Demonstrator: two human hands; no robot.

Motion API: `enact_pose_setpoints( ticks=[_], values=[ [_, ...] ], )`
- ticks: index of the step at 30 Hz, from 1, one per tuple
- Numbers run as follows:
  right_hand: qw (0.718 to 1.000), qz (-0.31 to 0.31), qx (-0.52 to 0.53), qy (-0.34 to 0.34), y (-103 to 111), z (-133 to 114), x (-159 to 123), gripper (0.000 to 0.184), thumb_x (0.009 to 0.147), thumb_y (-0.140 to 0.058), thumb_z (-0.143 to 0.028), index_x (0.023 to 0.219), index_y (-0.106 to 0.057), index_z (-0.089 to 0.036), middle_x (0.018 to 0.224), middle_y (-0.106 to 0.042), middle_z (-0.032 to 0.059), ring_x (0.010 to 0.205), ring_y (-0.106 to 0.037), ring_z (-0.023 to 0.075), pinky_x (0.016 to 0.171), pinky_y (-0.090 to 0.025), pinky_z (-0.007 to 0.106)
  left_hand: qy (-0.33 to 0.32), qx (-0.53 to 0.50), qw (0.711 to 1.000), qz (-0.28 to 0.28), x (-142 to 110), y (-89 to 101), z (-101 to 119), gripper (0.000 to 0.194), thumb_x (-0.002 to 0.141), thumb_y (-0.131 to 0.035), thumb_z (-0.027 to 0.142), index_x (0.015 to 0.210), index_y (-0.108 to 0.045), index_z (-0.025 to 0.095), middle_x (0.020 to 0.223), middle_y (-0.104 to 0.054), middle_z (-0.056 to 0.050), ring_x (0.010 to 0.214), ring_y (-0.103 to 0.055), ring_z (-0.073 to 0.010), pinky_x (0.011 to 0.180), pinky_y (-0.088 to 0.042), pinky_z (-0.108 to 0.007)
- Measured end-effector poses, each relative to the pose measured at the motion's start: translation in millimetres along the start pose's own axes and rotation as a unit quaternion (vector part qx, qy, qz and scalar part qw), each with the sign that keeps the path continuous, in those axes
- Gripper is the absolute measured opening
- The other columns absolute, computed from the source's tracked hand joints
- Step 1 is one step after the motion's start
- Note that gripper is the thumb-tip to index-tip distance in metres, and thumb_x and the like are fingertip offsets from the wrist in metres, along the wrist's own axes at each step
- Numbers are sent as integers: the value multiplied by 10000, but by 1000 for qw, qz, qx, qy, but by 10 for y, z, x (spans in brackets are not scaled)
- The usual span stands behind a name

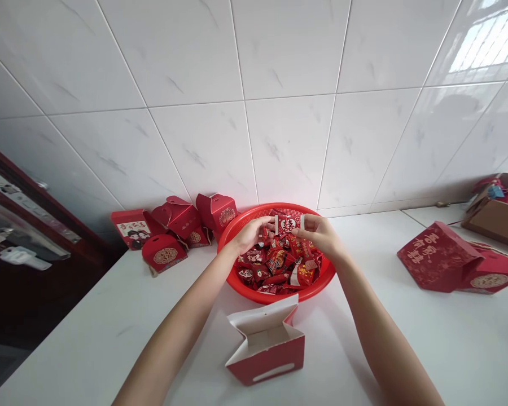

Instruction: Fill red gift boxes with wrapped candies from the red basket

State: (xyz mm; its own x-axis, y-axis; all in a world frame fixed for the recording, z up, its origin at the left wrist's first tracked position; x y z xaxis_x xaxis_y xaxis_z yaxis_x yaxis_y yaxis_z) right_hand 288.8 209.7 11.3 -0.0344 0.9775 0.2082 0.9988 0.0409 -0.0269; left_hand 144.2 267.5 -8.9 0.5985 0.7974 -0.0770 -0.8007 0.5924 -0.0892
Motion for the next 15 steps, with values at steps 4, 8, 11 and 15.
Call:
enact_pose_setpoints(
  ticks=[4, 8, 11, 15],
  values=[
    [999, 18, -39, 1, 100, 0, 2, 360, 677, -874, -460, 819, -705, -176, 837, -765, 64, 773, -692, 219, 700, -559, 345, 36, 56, 998, 9, 4, 55, -72, 315, 813, -607, 298, 1071, -722, 160, 920, -748, -93, 752, -673, -174, 708, -547, -296],
    [996, 37, -80, 3, 193, -11, 4, 288, 681, -846, -401, 777, -686, -182, 803, -756, 65, 750, -689, 226, 673, -556, 347, 53, 165, 984, 35, 45, 181, -200, 301, 745, -589, 246, 999, -738, 185, 920, -775, -81, 808, -714, -193, 741, -553, -293],
    [995, 32, -96, -9, 193, -2, -7, 248, 690, -819, -369, 814, -702, -189, 830, -769, 76, 770, -711, 251, 688, -571, 372, 50, 243, 967, 48, 72, 270, -272, 151, 684, -642, 224, 782, -755, 204, 756, -747, -32, 718, -673, -180, 658, -496, -258],
    [994, 22, -103, -14, 153, 3, -25, 230, 697, -793, -348, 859, -723, -200, 841, -777, 65, 782, -722, 260, 681, -574, 365, 62, 344, 937, 15, 49, 263, -327, 45, 583, -755, 203, 561, -721, 222, 587, -686, 7, 571, -597, -165, 555, -415, -257]
  ],
)
Point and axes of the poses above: each hand's wrist, its own x-axis towards the middle knuckle, its own y-axis out of the back of the hand, z = x × y, the point moved 10 cm from there along x, towards the middle knuckle
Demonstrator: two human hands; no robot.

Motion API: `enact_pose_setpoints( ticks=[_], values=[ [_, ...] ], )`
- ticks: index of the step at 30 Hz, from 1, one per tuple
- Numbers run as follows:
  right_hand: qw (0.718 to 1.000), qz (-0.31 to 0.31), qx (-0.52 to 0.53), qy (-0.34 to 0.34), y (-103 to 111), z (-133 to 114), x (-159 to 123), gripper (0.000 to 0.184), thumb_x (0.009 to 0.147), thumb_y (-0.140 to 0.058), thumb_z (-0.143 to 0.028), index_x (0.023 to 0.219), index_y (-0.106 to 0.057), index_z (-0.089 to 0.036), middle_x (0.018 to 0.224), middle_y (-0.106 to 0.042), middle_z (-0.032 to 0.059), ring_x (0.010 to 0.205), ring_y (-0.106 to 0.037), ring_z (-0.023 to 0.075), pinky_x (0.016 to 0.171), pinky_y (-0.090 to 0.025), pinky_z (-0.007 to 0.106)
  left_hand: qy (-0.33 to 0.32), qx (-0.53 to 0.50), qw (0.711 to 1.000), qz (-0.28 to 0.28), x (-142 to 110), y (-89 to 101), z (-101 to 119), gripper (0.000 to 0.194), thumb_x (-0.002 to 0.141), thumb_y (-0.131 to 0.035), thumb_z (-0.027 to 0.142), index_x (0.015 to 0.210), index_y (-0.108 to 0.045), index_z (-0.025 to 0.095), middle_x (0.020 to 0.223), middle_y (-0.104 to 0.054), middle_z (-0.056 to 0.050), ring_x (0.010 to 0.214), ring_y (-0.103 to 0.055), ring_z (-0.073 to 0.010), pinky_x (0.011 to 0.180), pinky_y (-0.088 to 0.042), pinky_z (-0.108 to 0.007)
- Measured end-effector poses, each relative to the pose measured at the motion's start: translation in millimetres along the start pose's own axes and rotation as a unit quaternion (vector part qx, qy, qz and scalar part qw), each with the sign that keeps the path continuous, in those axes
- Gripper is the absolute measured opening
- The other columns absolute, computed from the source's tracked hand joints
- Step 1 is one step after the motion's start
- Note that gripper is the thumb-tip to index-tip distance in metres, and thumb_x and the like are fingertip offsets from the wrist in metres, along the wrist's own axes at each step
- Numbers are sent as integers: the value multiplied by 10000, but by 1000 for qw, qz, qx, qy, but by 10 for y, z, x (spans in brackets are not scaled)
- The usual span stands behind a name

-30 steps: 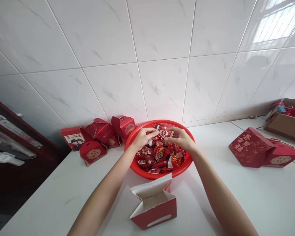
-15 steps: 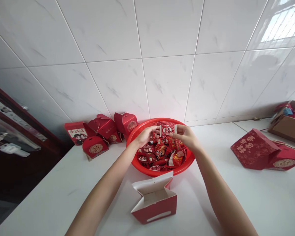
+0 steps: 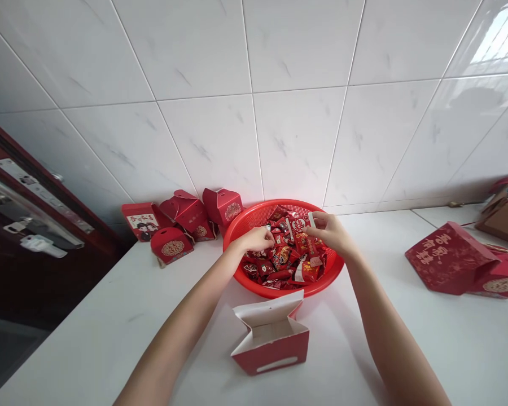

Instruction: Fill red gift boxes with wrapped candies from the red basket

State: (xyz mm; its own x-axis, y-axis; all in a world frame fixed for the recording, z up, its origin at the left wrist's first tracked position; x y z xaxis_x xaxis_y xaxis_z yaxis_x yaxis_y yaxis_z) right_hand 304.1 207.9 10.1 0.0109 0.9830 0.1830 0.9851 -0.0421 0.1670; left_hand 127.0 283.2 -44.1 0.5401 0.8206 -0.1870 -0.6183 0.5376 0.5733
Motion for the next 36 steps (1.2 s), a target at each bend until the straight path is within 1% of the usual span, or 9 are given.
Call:
enact_pose_setpoints(
  ticks=[4, 7, 11, 15, 18, 21, 27, 31, 36],
  values=[
    [1000, -3, -29, 1, -20, 17, -3, 187, 706, -768, -320, 834, -695, -206, 753, -742, 30, 688, -681, 215, 607, -535, 319, -10, 55, 998, -30, -52, -53, 40, 197, 466, -903, 268, 576, -745, 228, 613, -702, 6, 566, -601, -179, 538, -405, -269],
    [999, -2, -34, 1, -24, 29, 1, 152, 700, -735, -281, 823, -675, -215, 744, -720, 16, 705, -675, 211, 619, -531, 315, -19, 66, 997, -22, -58, -42, 61, 245, 401, -908, 193, 575, -739, 226, 608, -688, 13, 576, -599, -186, 556, -419, -274],
    [1000, 7, -16, 2, -9, 8, 3, 156, 682, -730, -289, 801, -666, -209, 807, -726, 27, 749, -678, 215, 666, -538, 333, -55, 38, 997, 33, -50, 75, 173, 186, 585, -808, 208, 770, -784, 214, 767, -735, -17, 740, -656, -204, 687, -488, -283],
    [999, 6, 52, -1, 0, -52, -10, 238, 685, -768, -335, 861, -687, -198, 873, -766, 52, 818, -701, 233, 742, -559, 362, -128, -97, 978, 133, -145, 320, 402, 315, 738, -745, 301, 1033, -755, 193, 1049, -736, -65, 910, -674, -189, 780, -531, -286],
    [996, 0, 92, 1, 1, -116, -35, 310, 705, -800, -367, 944, -687, -205, 894, -778, 49, 831, -703, 221, 756, -562, 350, -169, -245, 935, 195, -291, 473, 487, 399, 673, -822, 289, 1052, -745, 192, 967, -687, -31, 868, -659, -159, 741, -530, -259],
    [995, -19, 101, 9, -40, -182, -63, 345, 732, -812, -401, 986, -682, -207, 899, -773, 41, 809, -693, 201, 754, -569, 342, -170, -309, 914, 199, -395, 461, 517, 466, 628, -864, 287, 1073, -755, 202, 866, -626, 15, 778, -641, -123, 694, -517, -234],
    [991, -78, 109, 13, -237, -237, -99, 399, 771, -819, -426, 1081, -673, -222, 1004, -771, 48, 901, -722, 226, 814, -599, 375, -175, -329, 906, 199, -550, 385, 559, 426, 643, -874, 325, 1039, -764, 213, 923, -677, 3, 806, -657, -136, 716, -532, -249],
    [991, -78, 106, 40, -285, -286, -102, 361, 802, -794, -426, 1080, -686, -221, 1032, -764, 57, 904, -715, 227, 783, -588, 359, -177, -343, 905, 179, -606, 303, 589, 401, 653, -879, 337, 1019, -764, 218, 966, -720, -16, 871, -665, -155, 749, -533, -255],
    [991, -71, 100, 48, -310, -331, -114, 327, 816, -776, -423, 1061, -699, -222, 1076, -764, 66, 966, -701, 242, 783, -577, 349, -177, -341, 902, 198, -682, 293, 622, 333, 645, -879, 373, 907, -762, 204, 937, -722, -23, 785, -630, -148, 684, -524, -262]
  ],
)
Point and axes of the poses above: each hand's wrist, its own x-axis towards the middle knuckle, its own y-axis out of the back of the hand, z = x × y, the point moved 10 cm from there along x, towards the middle knuckle
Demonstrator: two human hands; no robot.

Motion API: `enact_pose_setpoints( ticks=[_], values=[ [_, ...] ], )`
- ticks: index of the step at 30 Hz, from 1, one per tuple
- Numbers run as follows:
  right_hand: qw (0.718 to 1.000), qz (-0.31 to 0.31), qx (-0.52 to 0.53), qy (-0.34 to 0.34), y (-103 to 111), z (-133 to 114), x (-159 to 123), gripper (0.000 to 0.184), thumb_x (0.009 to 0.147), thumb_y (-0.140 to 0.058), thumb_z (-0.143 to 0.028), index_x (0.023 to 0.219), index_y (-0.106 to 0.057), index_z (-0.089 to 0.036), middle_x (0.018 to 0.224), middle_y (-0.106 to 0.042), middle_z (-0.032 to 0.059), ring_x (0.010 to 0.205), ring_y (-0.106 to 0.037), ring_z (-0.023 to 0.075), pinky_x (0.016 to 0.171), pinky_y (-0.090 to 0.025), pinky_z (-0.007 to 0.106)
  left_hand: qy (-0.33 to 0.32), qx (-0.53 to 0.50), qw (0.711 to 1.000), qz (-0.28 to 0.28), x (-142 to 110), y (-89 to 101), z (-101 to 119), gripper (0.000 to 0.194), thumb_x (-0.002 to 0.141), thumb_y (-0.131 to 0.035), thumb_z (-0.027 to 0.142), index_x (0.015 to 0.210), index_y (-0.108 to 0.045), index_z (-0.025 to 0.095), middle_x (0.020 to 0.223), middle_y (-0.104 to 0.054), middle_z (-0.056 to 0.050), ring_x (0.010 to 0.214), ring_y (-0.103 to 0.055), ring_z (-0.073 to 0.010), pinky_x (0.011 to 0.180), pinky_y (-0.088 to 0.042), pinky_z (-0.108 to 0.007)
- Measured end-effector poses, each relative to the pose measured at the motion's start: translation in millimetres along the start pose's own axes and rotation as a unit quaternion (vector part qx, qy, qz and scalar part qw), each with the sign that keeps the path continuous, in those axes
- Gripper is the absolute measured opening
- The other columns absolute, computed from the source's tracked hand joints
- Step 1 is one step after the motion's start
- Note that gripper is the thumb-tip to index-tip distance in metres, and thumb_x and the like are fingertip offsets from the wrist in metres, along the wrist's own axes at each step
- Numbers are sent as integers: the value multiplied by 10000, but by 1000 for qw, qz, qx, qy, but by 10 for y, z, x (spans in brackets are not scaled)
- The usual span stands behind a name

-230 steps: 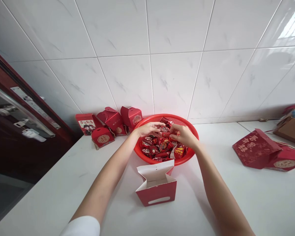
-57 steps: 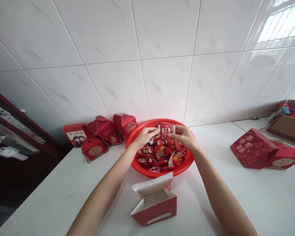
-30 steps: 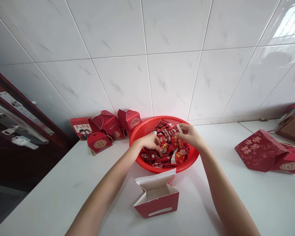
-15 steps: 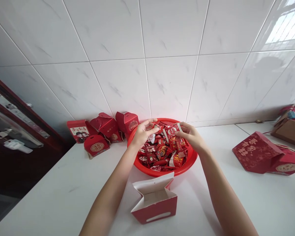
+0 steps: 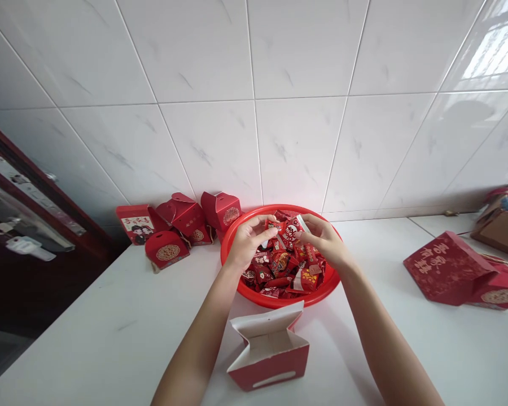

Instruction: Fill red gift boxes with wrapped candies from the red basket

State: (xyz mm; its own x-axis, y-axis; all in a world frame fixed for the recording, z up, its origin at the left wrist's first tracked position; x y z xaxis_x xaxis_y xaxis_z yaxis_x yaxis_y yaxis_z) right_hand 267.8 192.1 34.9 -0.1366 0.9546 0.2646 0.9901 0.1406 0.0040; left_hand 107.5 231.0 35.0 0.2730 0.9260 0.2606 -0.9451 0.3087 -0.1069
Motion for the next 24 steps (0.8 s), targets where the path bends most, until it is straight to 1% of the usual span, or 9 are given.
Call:
enact_pose_setpoints(
  ticks=[3, 5, 9, 11, 14, 17, 20, 24],
  values=[
    [1000, -1, 2, -4, -26, -9, -6, 299, 814, -768, -423, 1027, -697, -226, 1051, -760, 57, 968, -697, 245, 799, -579, 357, 2, 11, 1000, 0, -20, -5, 12, 342, 618, -897, 389, 872, -760, 206, 894, -728, -19, 770, -638, -155, 714, -541, -284],
    [1000, -3, 0, -3, -40, -16, -7, 292, 810, -765, -429, 1006, -693, -225, 1029, -752, 54, 942, -687, 238, 778, -582, 352, 6, 15, 1000, 2, -30, 4, 7, 343, 611, -902, 394, 860, -758, 207, 893, -738, -21, 775, -650, -160, 721, -548, -291],
    [1000, -15, -6, -3, -92, -23, -3, 336, 806, -781, -481, 1007, -685, -230, 1017, -735, 55, 944, -679, 245, 754, -580, 342, 19, 10, 1000, 18, -50, 37, -18, 371, 573, -926, 389, 856, -768, 208, 880, -753, -21, 817, -683, -189, 722, -563, -299],
    [1000, -18, -7, 1, -121, -32, 1, 358, 781, -816, -496, 971, -678, -225, 982, -726, 48, 914, -677, 239, 767, -575, 346, 25, 2, 999, 22, -61, 33, -26, 383, 547, -944, 377, 844, -776, 204, 859, -755, -19, 823, -696, -199, 733, -571, -304],
    [1000, -6, -10, 3, -124, -36, 5, 379, 753, -847, -517, 877, -655, -215, 896, -706, 35, 849, -661, 224, 760, -568, 345, 28, -3, 999, 18, -73, 2, -26, 394, 531, -960, 380, 828, -778, 194, 853, -763, -27, 823, -711, -210, 756, -582, -321],
    [1000, 3, -23, -5, -114, -23, 3, 397, 753, -840, -553, 844, -657, -212, 862, -702, 34, 822, -654, 217, 732, -551, 331, 13, 11, 1000, 7, -78, -28, 1, 374, 580, -940, 424, 822, -779, 189, 930, -788, -60, 896, -723, -238, 811, -586, -351],
    [1000, -1, -25, -4, -122, -37, -6, 396, 756, -835, -561, 884, -690, -215, 879, -713, 36, 832, -660, 221, 747, -547, 333, -10, 27, 1000, 1, -83, -27, 46, 331, 658, -894, 454, 834, -784, 196, 979, -795, -69, 972, -721, -248, 876, -579, -366],
    [1000, -5, -22, 11, -133, -92, -23, 372, 763, -841, -532, 915, -710, -219, 895, -716, 36, 863, -659, 226, 766, -544, 332, -23, 29, 999, -2, -96, 4, 98, 306, 671, -889, 408, 869, -784, 200, 918, -788, -41, 897, -723, -219, 839, -586, -344]
  ],
)
Point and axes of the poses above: each hand's wrist, its own x-axis towards the middle knuckle, its own y-axis out of the back of the hand, z = x × y, the point moved 10 cm from there along x, towards the middle knuckle
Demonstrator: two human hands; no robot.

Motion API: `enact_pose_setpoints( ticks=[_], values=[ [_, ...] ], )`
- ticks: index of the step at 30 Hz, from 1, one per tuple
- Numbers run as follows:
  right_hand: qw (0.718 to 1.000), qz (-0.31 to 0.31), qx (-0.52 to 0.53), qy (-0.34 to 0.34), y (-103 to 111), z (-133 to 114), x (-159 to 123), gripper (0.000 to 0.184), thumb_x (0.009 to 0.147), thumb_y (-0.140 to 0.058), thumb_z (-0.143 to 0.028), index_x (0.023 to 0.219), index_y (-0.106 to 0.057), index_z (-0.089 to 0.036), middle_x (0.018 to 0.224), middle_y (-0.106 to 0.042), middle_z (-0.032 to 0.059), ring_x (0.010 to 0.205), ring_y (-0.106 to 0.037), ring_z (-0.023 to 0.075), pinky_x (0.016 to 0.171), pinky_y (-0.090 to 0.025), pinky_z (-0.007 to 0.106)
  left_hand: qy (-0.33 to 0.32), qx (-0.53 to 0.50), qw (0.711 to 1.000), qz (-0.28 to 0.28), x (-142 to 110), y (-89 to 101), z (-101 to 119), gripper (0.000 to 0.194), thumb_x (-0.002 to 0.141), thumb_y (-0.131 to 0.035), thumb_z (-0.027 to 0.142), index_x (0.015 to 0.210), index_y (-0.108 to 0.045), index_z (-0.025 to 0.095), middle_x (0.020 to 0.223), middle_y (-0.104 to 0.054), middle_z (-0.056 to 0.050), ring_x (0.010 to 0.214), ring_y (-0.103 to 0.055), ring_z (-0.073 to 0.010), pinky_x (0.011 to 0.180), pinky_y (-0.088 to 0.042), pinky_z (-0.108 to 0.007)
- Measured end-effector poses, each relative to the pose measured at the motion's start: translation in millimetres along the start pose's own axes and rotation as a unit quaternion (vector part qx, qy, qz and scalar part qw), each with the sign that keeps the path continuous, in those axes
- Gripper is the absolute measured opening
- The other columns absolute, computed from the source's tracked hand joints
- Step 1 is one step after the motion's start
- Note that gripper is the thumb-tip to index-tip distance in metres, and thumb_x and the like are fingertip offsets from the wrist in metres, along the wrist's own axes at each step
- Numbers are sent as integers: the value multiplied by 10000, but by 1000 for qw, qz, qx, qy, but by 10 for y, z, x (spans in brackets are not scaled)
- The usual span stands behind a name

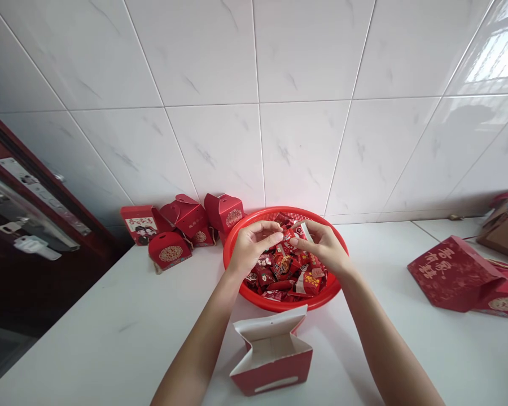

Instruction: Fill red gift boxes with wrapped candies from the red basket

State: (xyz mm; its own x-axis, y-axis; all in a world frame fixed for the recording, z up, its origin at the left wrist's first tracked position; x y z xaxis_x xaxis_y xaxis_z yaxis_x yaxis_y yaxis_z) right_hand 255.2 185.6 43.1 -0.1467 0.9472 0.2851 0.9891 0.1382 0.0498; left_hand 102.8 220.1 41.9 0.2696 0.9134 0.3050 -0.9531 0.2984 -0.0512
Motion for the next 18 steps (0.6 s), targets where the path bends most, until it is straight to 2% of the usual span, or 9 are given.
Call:
enact_pose_setpoints(
  ticks=[4, 12, 18],
  values=[
    [1000, 3, 10, 17, 7, -37, -8, 353, 778, -841, -491, 953, -709, -214, 899, -705, 32, 840, -640, 211, 730, -543, 320, -17, -2, 1000, -9, -23, 6, 75, 304, 660, -897, 371, 883, -787, 197, 918, -789, -36, 869, -726, -213, 798, -599, -330],
    [997, -16, 48, 55, -35, -138, -23, 286, 779, -868, -397, 963, -737, -222, 943, -716, 19, 827, -639, 186, 714, -560, 306, -51, -5, 999, 19, -89, 15, 211, 228, 687, -887, 329, 851, -797, 200, 901, -789, -35, 875, -729, -198, 823, -606, -310],
    [997, -21, 50, 46, -50, -155, -36, 321, 774, -872, -426, 980, -743, -216, 985, -727, 40, 879, -659, 204, 687, -580, 296, -51, -6, 998, 44, -133, 39, 263, 192, 685, -888, 317, 814, -798, 207, 858, -786, -27, 838, -734, -189, 787, -610, -289]
  ],
)
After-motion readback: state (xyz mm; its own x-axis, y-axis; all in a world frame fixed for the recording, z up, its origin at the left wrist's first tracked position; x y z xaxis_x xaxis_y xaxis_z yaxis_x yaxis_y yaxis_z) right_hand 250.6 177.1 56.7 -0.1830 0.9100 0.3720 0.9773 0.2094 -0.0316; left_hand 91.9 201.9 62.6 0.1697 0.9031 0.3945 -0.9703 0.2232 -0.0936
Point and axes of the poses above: each hand's wrist, its own x-axis towards the middle knuckle, its own y-axis out of the back of the hand, z = x × y, the point moved 10 cm from there along x, towards the middle knuckle
